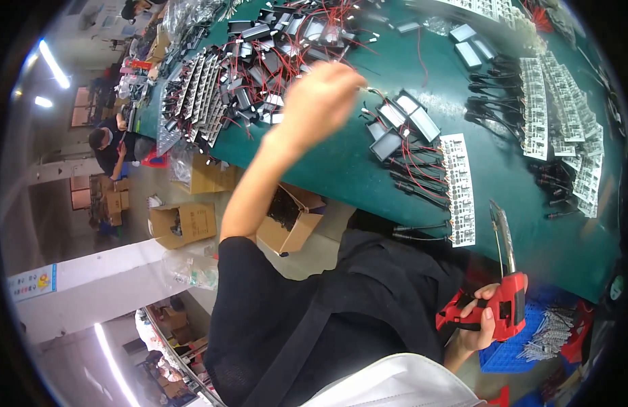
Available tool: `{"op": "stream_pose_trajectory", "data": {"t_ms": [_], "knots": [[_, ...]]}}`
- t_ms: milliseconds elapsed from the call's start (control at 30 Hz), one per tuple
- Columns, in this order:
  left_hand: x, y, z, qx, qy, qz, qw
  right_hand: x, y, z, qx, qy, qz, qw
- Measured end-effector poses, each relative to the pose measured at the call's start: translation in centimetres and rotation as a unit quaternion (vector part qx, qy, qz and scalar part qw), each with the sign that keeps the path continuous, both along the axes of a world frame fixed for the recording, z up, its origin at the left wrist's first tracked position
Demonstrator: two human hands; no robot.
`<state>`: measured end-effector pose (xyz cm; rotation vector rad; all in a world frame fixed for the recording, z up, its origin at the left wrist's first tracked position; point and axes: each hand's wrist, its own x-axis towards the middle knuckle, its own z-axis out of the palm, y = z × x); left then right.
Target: The person solders wires from small electronic modules onto circuit board strips using a soldering tool, repeatedly positioning the components and soldering connections on the workbench.
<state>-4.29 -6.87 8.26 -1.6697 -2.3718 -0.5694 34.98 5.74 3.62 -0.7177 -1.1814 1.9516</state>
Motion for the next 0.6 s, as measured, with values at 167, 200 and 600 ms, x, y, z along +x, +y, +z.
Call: {"op": "stream_pose_trajectory", "data": {"t_ms": [167, 200, 600], "knots": [[-6.5, -3.2, 2.0, -0.086, 0.230, -0.077, 0.966, 0.4, 0.2, 0.0, 0.002, -0.005, -0.005, 1.000], [-6.9, -3.1, 1.6, -0.084, 0.226, -0.084, 0.967, 0.8, 0.0, -0.1, -0.003, -0.011, -0.007, 1.000], [-1.7, 2.9, 2.4, 0.301, -0.182, -0.044, 0.935, 0.7, -0.6, 1.7, -0.046, -0.072, -0.063, 0.994]]}}
